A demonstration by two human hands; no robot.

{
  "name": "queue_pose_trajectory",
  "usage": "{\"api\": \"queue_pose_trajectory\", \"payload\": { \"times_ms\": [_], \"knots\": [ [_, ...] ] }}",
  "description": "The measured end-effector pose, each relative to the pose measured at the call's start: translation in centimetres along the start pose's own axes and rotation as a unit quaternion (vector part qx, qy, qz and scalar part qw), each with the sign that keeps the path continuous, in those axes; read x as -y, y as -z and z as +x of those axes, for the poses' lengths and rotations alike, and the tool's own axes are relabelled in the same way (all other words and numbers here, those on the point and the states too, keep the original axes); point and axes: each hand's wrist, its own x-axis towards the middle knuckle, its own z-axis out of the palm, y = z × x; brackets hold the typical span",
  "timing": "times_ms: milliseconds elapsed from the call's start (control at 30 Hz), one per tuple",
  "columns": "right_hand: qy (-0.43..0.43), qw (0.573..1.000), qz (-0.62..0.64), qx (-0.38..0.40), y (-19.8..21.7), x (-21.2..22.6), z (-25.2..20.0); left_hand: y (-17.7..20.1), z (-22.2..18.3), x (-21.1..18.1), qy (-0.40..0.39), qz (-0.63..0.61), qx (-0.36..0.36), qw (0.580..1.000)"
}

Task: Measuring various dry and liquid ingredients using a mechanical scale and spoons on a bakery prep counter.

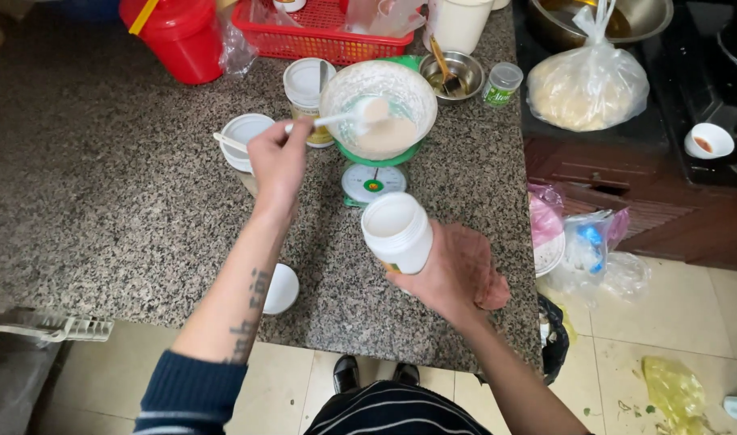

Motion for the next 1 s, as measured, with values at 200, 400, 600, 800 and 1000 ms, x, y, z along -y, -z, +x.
{"api": "queue_pose_trajectory", "payload": {
  "times_ms": [200, 400, 600, 800, 1000],
  "knots": [
    [0.000, 1.000, 0.014, 0.019, -2.6, -4.3, -0.3, -1.6, 3.7, 1.4, -0.125, 0.159, -0.043, 0.978],
    [0.034, 0.999, -0.015, -0.002, -3.1, -5.3, -0.4, -2.2, 3.4, 0.6, -0.129, 0.197, -0.045, 0.971],
    [0.040, 0.998, -0.049, -0.015, -3.8, -6.0, -0.5, -2.4, 3.3, 0.5, -0.219, 0.241, -0.045, 0.944],
    [0.043, 0.997, -0.054, -0.028, -3.6, -4.6, -0.7, -2.4, 2.9, -0.5, -0.222, 0.236, -0.026, 0.946],
    [0.033, 0.997, -0.062, -0.022, -3.8, -4.1, -1.1, -2.2, 3.6, -0.7, -0.116, 0.199, -0.029, 0.973]
  ]
}}
